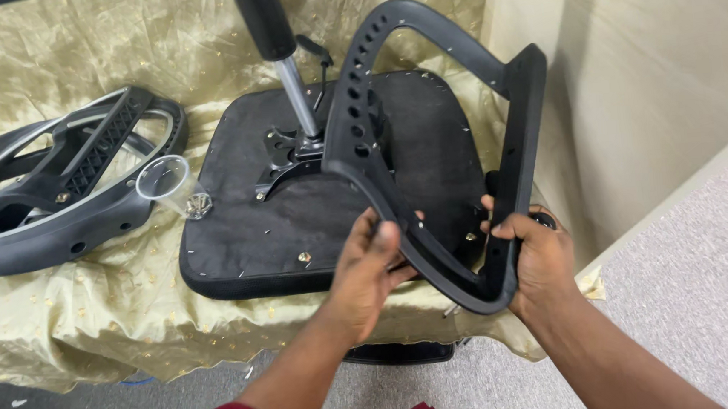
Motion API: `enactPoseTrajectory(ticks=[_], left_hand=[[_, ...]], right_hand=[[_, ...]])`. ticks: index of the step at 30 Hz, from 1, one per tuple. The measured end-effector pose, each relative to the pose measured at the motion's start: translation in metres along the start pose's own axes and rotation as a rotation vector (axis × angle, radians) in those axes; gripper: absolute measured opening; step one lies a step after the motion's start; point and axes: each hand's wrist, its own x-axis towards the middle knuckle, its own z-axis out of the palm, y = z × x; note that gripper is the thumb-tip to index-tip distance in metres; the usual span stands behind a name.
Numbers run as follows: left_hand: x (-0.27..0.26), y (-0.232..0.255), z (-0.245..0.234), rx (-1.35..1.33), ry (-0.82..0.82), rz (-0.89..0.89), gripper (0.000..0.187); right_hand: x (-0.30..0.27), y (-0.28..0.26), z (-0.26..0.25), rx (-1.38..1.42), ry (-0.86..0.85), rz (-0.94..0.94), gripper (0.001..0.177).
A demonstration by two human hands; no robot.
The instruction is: The person uses a screwdriver to attach a black plastic frame to the base of an office chair. They align the frame, insert screws, and tighten them to secure the component to the chair base.
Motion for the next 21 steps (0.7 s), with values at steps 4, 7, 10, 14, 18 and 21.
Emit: enactPoseTrajectory(ticks=[4,7,10,14,18,21], left_hand=[[0.014,0.007,-0.001,0.120,0.115,-0.029,0.063],[0.032,0.025,-0.019,0.074,0.100,-0.062,0.068],[0.045,0.036,-0.041,0.063,0.073,-0.044,0.068],[0.063,0.036,-0.061,0.172,0.055,0.059,0.077],[0.074,0.033,-0.076,0.265,0.069,0.145,0.076],[0.075,0.034,-0.085,0.297,0.079,0.187,0.077]], right_hand=[[-0.003,0.014,0.033,0.092,0.060,0.005,0.024],[-0.002,0.023,0.052,0.047,0.051,-0.006,0.026],[0.001,0.028,0.059,-0.110,-0.018,-0.014,0.025],[0.011,0.034,0.058,-0.291,-0.033,0.099,0.015],[0.015,0.049,0.054,-0.367,-0.092,0.144,0.007],[0.014,0.063,0.054,-0.431,-0.083,0.161,0.014]])
